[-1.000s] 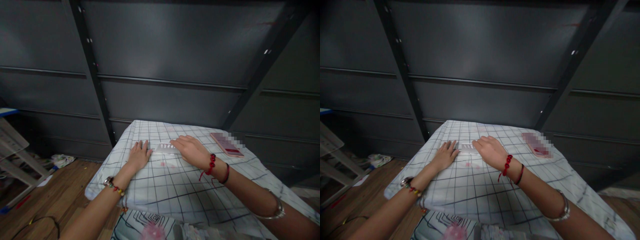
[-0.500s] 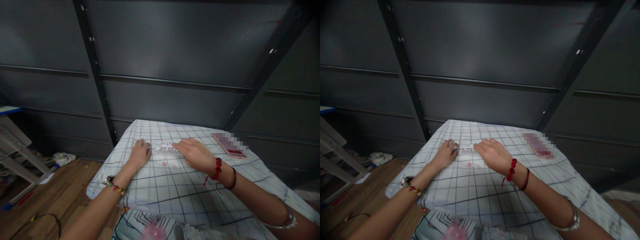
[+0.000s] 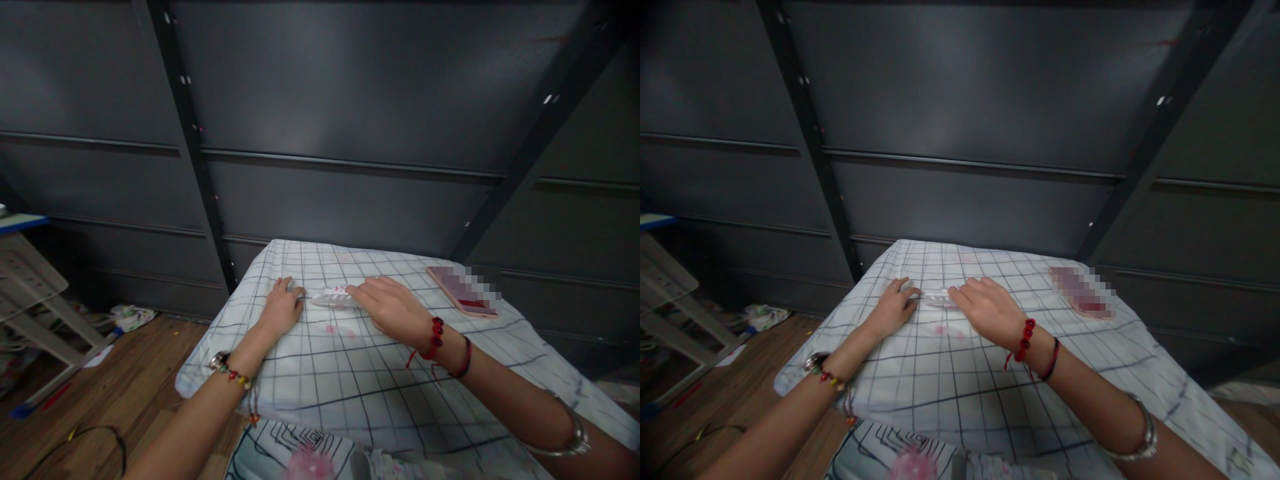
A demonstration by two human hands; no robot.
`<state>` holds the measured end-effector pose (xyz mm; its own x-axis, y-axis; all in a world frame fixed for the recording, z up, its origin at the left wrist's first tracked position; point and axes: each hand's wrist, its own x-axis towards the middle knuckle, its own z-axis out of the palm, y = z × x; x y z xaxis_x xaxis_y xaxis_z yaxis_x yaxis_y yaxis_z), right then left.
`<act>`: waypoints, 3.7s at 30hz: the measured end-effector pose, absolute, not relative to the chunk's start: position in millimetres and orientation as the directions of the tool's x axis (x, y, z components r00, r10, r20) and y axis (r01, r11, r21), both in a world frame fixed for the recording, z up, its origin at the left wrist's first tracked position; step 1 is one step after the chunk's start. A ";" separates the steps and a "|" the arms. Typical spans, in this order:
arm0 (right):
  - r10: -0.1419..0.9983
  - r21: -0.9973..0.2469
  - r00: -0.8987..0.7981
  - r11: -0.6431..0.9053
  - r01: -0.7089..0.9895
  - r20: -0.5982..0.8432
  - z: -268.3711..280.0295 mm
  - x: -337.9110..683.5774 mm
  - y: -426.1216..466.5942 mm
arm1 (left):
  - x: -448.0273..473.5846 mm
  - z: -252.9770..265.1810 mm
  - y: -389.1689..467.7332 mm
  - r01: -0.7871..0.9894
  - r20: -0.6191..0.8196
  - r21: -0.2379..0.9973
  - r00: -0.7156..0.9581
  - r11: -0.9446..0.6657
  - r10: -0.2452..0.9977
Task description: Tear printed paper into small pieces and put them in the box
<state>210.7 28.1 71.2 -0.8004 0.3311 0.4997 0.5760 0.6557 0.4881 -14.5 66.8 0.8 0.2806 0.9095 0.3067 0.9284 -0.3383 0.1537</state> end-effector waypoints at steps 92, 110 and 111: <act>0.454 0.456 -0.804 0.664 0.593 0.384 97.2 261.9 -12.9 | -16.2 -2.2 69.0 0.882 0.292 0.201 0.362 -0.427 0.885; 0.570 0.402 -0.721 0.598 0.693 0.395 89.8 306.7 -21.6 | -10.4 -0.6 61.8 0.918 -0.035 0.182 0.363 -0.351 0.931; 0.571 0.398 -0.715 0.594 0.699 0.402 90.2 308.6 -22.7 | -9.9 -0.4 61.6 0.920 -0.037 0.179 0.362 -0.350 0.932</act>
<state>308.6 -22.7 90.2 -0.7154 0.5714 0.4022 0.6986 0.5943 0.3984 -9.9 61.6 -0.4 0.3615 0.9316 -0.0371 0.9196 -0.3497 0.1787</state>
